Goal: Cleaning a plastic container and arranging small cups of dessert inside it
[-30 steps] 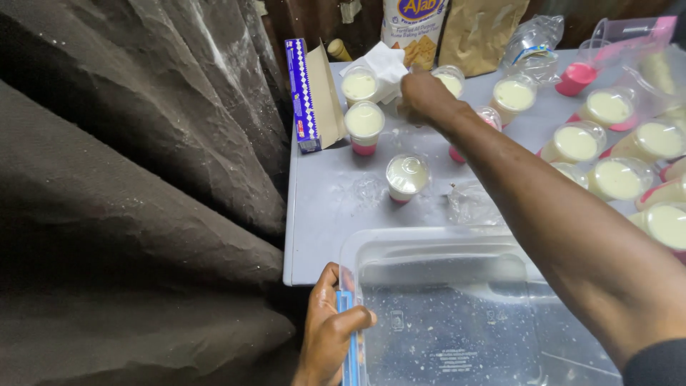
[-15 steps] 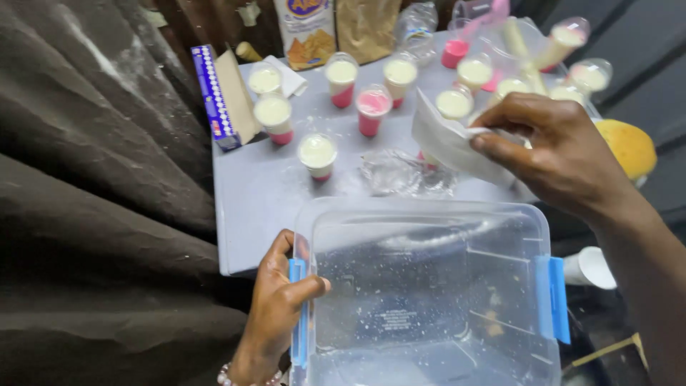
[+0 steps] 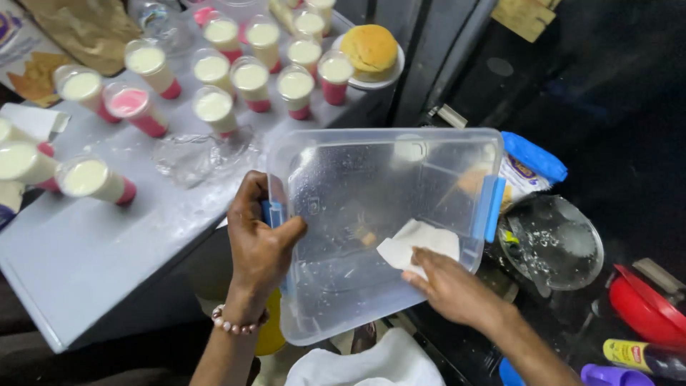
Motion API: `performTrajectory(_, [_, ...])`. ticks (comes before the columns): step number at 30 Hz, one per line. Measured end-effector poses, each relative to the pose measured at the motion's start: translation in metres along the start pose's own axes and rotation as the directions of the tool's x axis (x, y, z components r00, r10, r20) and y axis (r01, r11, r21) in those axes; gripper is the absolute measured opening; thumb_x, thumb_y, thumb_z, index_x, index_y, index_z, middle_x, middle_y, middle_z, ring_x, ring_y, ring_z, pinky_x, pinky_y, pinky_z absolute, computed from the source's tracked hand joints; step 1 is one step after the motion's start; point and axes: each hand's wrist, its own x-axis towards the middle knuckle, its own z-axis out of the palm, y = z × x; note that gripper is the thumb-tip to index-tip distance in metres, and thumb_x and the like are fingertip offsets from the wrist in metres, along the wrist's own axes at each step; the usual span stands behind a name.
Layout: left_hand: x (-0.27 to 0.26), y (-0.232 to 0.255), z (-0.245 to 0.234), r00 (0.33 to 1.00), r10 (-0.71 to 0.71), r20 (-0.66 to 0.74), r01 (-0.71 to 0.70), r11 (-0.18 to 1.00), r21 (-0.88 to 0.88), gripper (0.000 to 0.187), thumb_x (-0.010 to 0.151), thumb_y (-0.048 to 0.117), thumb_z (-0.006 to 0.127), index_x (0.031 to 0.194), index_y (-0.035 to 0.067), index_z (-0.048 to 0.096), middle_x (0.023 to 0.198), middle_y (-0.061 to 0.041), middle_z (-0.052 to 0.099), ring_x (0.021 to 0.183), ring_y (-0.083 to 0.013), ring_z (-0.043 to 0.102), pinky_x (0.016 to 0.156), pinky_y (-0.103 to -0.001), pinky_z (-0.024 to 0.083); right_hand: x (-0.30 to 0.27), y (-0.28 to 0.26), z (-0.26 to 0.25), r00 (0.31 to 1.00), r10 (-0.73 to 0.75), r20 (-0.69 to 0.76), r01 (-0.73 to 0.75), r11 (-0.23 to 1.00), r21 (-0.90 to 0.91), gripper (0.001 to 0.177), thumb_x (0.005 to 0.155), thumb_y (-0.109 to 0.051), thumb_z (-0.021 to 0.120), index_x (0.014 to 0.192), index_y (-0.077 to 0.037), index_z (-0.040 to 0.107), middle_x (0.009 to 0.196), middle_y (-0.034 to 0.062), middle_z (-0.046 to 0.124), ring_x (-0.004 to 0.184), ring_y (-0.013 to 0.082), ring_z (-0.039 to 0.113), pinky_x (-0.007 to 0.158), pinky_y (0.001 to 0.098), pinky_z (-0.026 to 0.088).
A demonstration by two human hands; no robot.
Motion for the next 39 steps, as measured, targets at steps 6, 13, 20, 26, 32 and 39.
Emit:
performTrajectory(6, [-0.029,-0.024,0.074,0.997,0.073,-0.021,-0.072,0.997,0.027,0.03,0.072,-0.004,0.07,0.094,0.013,0.058,0.087,0.004,0.052,0.075,-0.0094,0.043,0.066,-0.028,0.037,-0.018,-0.088,0.041,0.999,-0.039,-0.01,0.041,0.944,0.328,0.073,0.115,-0.07,0.036,0.132,-0.002,0.056,0.142,0.0216,0.055,0.14,0.035,0.051,0.12,0.0502,0.034])
performTrajectory(13, [-0.004,-0.042,0.091,0.998,0.06,-0.013,-0.061,0.996,-0.069,0.036,0.07,-0.004,0.067,0.084,0.016,0.041,0.082,0.006,0.039,0.072,-0.0077,0.034,0.062,-0.029,0.029,-0.034,-0.02,0.039,0.955,0.077,-0.288,0.004,0.963,0.268,0.07,0.114,-0.061,0.026,0.147,-0.032,0.08,0.164,0.0065,0.069,0.167,0.0345,0.04,0.129,0.0568,0.021])
performTrajectory(20, [0.007,-0.063,0.105,0.994,0.047,0.101,-0.037,0.995,-0.097,0.028,0.07,0.001,0.067,0.087,0.015,0.05,0.084,0.006,0.045,0.075,-0.008,0.039,0.065,-0.028,0.034,-0.011,-0.065,0.075,0.942,0.122,-0.312,-0.072,0.983,0.167,0.072,0.121,-0.05,0.03,0.156,0.003,0.063,0.155,0.0267,0.068,0.159,0.0359,0.054,0.128,0.0545,0.034])
performTrajectory(26, [0.001,-0.074,0.112,0.982,0.01,0.191,0.015,0.992,-0.126,0.033,0.07,0.001,0.069,0.087,0.016,0.045,0.083,0.005,0.044,0.076,-0.0097,0.04,0.067,-0.03,0.034,0.002,0.002,0.038,0.956,0.282,-0.085,-0.243,0.918,0.313,0.048,0.111,-0.005,0.044,0.153,-0.01,0.067,0.156,0.0201,0.07,0.124,0.0317,0.085,0.113,0.0425,0.066])
performTrajectory(32, [0.002,-0.09,0.123,0.986,-0.01,0.164,0.05,0.969,-0.241,0.039,0.056,-0.009,0.071,0.091,0.008,0.063,0.074,-0.005,0.054,0.073,-0.0137,0.054,0.064,-0.029,0.042,-0.007,0.061,0.067,0.865,0.406,-0.295,-0.467,0.867,-0.176,0.057,0.108,-0.043,0.055,0.153,-0.012,0.072,0.156,0.0224,0.068,0.135,0.0452,0.075,0.107,0.0597,0.061])
performTrajectory(39, [-0.015,-0.075,0.141,0.984,-0.047,0.173,0.068,0.991,-0.115,0.032,0.064,0.004,0.071,0.088,0.014,0.053,0.085,0.003,0.05,0.075,-0.0101,0.043,0.066,-0.031,0.037,-0.006,-0.045,0.051,0.979,-0.025,-0.203,0.056,0.988,0.147,0.035,0.106,-0.017,0.046,0.126,0.007,0.062,0.129,0.0303,0.068,0.12,0.0451,0.066,0.108,0.0521,0.051])
